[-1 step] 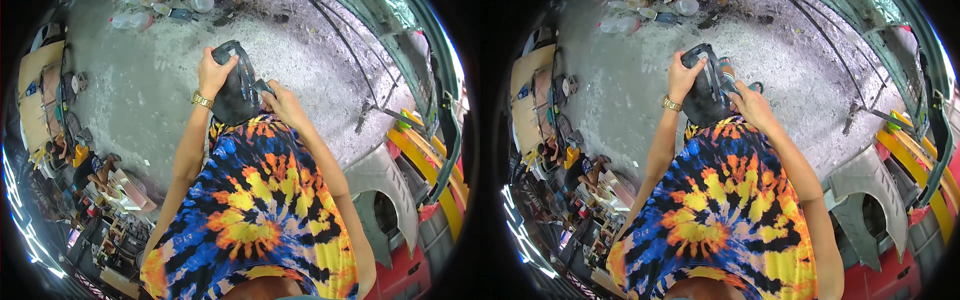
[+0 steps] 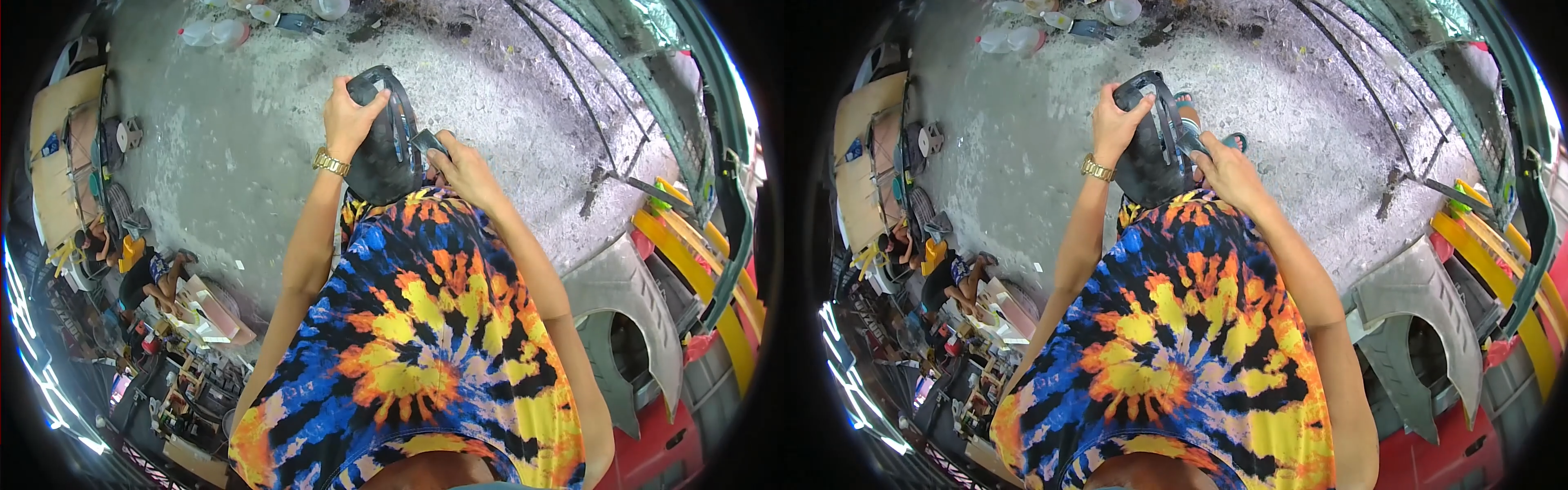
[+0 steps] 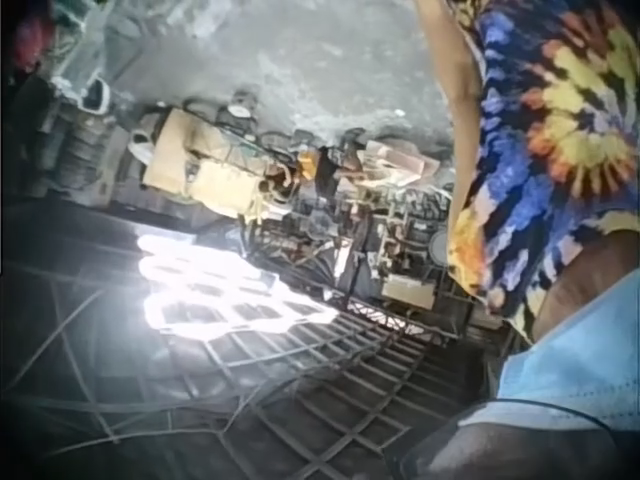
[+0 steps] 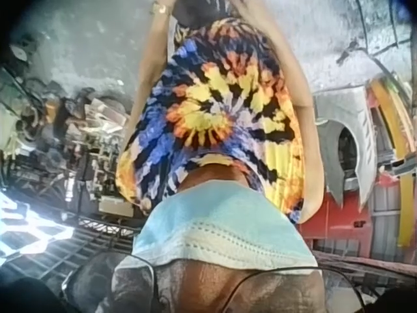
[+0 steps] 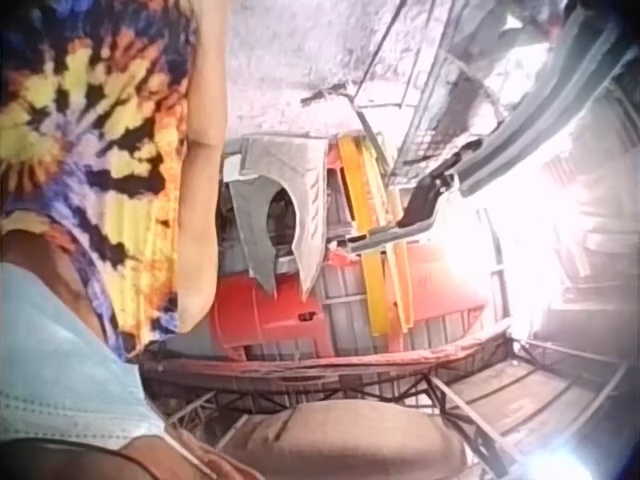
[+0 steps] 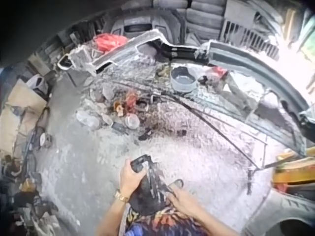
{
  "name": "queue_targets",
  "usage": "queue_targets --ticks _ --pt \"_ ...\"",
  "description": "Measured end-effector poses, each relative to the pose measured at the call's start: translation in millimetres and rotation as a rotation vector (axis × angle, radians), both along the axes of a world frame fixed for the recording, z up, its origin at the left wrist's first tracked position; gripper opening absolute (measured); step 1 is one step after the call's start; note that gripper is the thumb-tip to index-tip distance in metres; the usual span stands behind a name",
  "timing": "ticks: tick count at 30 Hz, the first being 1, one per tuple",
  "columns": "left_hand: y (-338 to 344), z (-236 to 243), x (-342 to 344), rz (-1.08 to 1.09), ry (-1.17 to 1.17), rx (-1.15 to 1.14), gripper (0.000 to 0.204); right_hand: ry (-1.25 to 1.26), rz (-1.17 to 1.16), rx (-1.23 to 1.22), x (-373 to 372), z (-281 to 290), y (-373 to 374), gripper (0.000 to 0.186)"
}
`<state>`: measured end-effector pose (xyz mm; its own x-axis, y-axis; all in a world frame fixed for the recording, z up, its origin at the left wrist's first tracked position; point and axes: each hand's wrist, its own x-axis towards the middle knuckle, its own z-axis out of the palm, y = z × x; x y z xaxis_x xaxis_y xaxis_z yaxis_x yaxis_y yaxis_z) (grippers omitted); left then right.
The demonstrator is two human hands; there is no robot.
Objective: Repairing and sanding a car side mirror housing.
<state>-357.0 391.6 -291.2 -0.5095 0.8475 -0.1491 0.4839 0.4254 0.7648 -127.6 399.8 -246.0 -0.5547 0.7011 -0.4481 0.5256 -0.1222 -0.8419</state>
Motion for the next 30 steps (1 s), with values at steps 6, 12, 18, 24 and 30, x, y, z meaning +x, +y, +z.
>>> queue_targets --ticks 6,12,18,24,30 --pt "-0.7 -1.0 8.3 -0.003 0.102 0.005 0.064 -0.108 0.116 -0.11 -6.6 8.5 5.8 0.017" --pt "-1.3 -1.7 9.8 -0.008 0.091 -0.03 0.067 -0.117 0.16 -0.109 -17.3 7.7 1.1 0.018" --pt "-2.6 5.5 16.7 -0.009 0.096 -0.04 0.067 -0.092 0.169 -0.092 -19.3 -0.1 -1.1 0.017" --pt "3.1 3.5 33.8 -0.065 0.165 0.006 0.064 -0.335 0.397 0.298 -22.9 -34.7 2.5 0.032" --pt "0.0 -0.2 41.2 -0.054 0.248 0.023 0.059 -0.383 0.373 -0.228 6.0 16.4 23.3 0.036"
